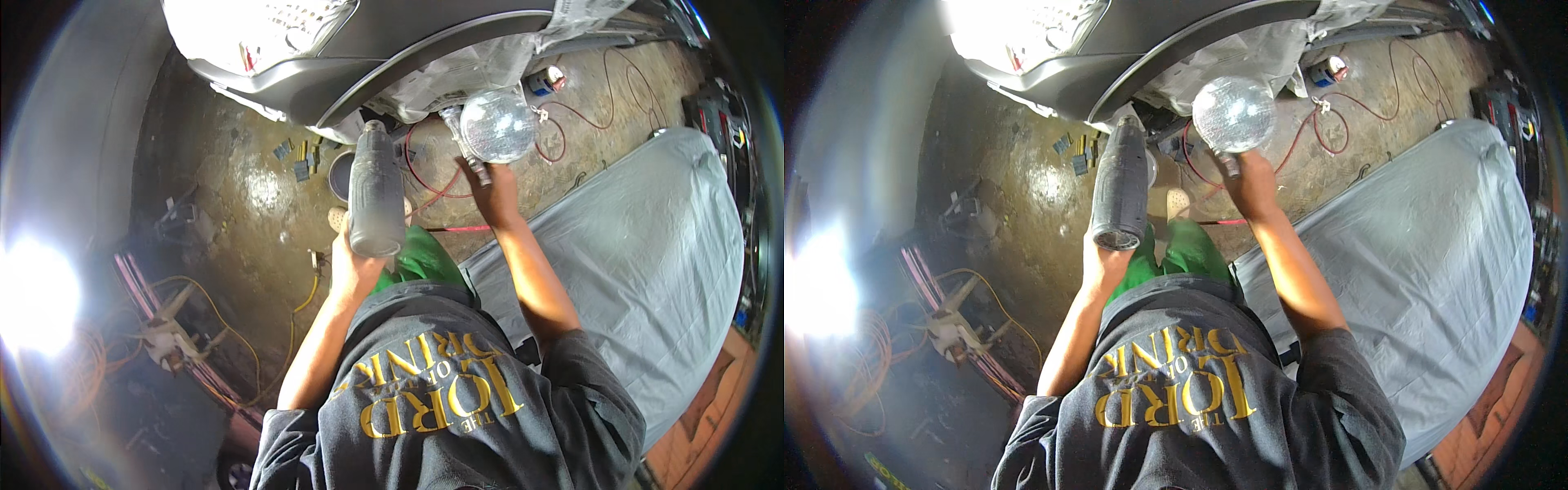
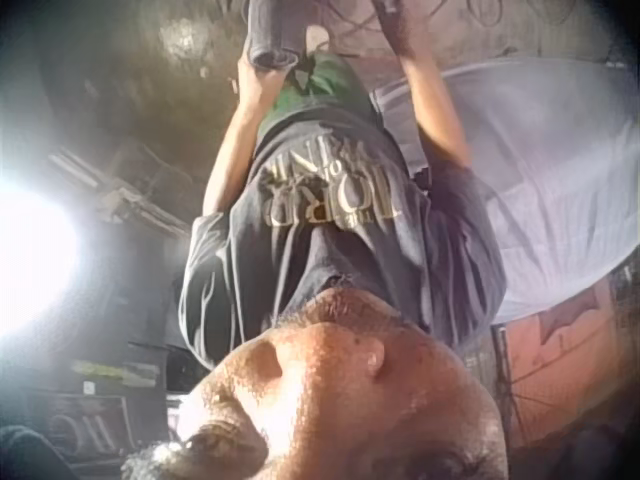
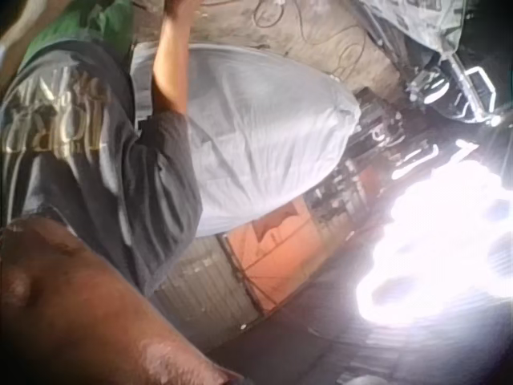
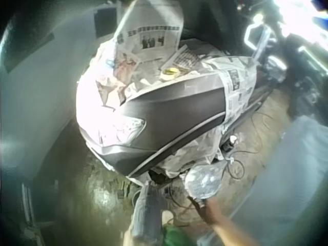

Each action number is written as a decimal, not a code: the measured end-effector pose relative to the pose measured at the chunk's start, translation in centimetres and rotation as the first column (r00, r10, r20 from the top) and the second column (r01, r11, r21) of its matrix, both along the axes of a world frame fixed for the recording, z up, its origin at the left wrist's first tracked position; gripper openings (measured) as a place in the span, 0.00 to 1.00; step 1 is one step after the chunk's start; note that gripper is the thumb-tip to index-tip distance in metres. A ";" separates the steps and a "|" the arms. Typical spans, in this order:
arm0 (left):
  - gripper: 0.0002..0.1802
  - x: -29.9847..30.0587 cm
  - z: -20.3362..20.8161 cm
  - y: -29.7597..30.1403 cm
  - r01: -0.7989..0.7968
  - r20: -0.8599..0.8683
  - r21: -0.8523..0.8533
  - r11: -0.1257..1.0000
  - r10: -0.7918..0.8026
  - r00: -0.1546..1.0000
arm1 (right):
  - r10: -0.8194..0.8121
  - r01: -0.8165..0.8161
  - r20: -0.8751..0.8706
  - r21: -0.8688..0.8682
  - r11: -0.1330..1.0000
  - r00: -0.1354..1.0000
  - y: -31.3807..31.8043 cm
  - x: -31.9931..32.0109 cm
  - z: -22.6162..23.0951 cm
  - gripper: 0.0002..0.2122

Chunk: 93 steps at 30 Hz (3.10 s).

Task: The person uses a spray gun to apply paint to a car bumper while holding a heat gun in the other hand. They repeatedly dip the spray gun into a paint can and apply coats to the bumper surface.

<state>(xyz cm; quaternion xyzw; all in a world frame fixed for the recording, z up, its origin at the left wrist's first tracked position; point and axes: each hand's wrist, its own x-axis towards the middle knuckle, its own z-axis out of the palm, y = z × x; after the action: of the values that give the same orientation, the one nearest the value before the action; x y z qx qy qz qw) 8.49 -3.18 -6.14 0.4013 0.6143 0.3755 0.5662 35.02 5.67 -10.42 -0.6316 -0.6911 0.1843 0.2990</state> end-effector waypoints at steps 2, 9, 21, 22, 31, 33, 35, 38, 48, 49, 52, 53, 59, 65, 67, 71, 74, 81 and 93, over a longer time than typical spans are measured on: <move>0.25 -0.3 -1.4 -1.0 -0.063 -0.025 -0.001 0.998 0.063 0.998 | 0.151 -0.136 0.068 -0.181 0.974 0.986 -0.3 -0.2 -2.5 0.16; 0.23 -0.9 -4.6 -3.1 -0.242 -0.039 0.006 0.970 0.242 0.970 | 0.459 -0.406 0.219 -0.248 0.879 0.861 -1.0 -0.8 -7.7 0.23; 0.26 -2.5 -6.8 -6.5 -0.366 -0.103 -0.164 0.916 0.353 0.930 | 0.524 -0.463 0.265 -0.260 0.847 0.809 1.9 -4.3 -16.1 0.23; 0.26 -2.8 -7.1 -6.5 -0.375 -0.132 -0.160 0.913 0.356 0.925 | 0.547 -0.465 0.264 -0.315 0.827 0.794 2.2 -5.2 -17.3 0.23; 0.27 -7.3 -9.3 -4.1 -0.330 -0.215 -0.182 0.926 0.290 0.933 | 0.641 -0.528 0.183 -0.423 0.736 0.746 2.1 -9.8 -21.6 0.20; 0.27 -8.2 -9.2 -3.5 -0.281 -0.247 -0.159 0.946 0.238 0.939 | 0.574 -0.469 0.149 -0.433 0.770 0.805 1.0 -9.4 -20.2 0.19; 0.26 -9.1 -9.4 -2.9 -0.222 -0.279 -0.128 0.967 0.180 0.943 | 0.490 -0.424 0.069 -0.408 0.808 0.869 0.0 -9.2 -17.9 0.18; 0.26 -10.1 -10.1 -2.2 -0.176 -0.338 -0.136 0.975 0.121 0.933 | 0.318 -0.336 -0.108 -0.345 0.876 0.942 -1.0 -9.1 -16.6 0.18; 0.26 -16.3 -10.5 -1.2 -0.001 -0.473 -0.228 0.974 -0.110 0.874 | -0.110 0.040 -0.132 -0.450 0.892 0.985 -3.1 -18.2 -17.8 0.19; 0.26 -17.3 -10.8 -1.4 0.010 -0.491 -0.226 0.974 -0.122 0.863 | -0.152 0.075 -0.118 -0.492 0.867 0.981 -3.6 -19.6 -18.1 0.19; 0.28 -21.3 -12.0 -1.5 0.086 -0.497 -0.166 0.982 -0.158 0.853 | -0.187 0.122 -0.119 -0.413 0.902 0.975 -4.7 -24.0 -19.2 0.19; 0.28 -23.1 -13.0 -1.8 0.108 -0.481 -0.133 0.985 -0.160 0.862 | -0.207 0.146 -0.118 -0.391 0.909 0.971 -5.0 -25.9 -19.0 0.19; 0.29 -31.1 -16.8 -1.6 0.260 -0.345 -0.135 0.956 -0.291 0.892 | -0.348 0.236 -0.224 -0.411 0.881 0.910 -7.4 -32.9 -19.2 0.19; 0.32 -35.2 -18.2 -1.7 0.234 -0.195 -0.024 0.972 -0.234 0.952 | -0.527 0.426 -0.203 -0.389 0.817 0.826 -8.3 -37.2 -19.1 0.18; 0.33 -36.4 -18.8 -2.0 0.242 -0.217 0.008 0.970 -0.235 0.947 | -0.543 0.465 -0.178 -0.345 0.815 0.821 -8.6 -38.0 -20.1 0.18; 0.33 -37.2 -18.4 -2.1 0.233 -0.187 0.027 0.972 -0.224 0.957 | -0.556 0.496 -0.208 -0.279 0.822 0.805 -8.2 -39.7 -20.8 0.18; 0.32 -38.0 -16.9 -1.3 0.241 -0.123 -0.040 0.970 -0.244 0.962 | -0.568 0.480 -0.207 -0.356 0.802 0.796 -7.7 -42.0 -19.7 0.19; 0.29 -39.1 -16.7 -0.7 0.256 -0.133 -0.060 0.965 -0.262 0.956 | -0.598 0.441 -0.265 -0.468 0.766 0.756 -7.1 -43.6 -17.8 0.19; 0.26 -38.9 -13.0 1.1 0.286 -0.019 -0.013 0.958 -0.286 0.958 | -0.583 0.512 -0.398 -0.278 0.812 0.708 -8.5 -41.9 -15.9 0.12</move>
<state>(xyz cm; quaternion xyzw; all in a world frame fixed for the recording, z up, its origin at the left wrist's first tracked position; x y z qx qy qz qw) -30.43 -2.07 -19.09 0.4867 0.5576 0.2826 0.6102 -6.88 -2.79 -26.32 -0.7651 -0.3636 0.2834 0.4495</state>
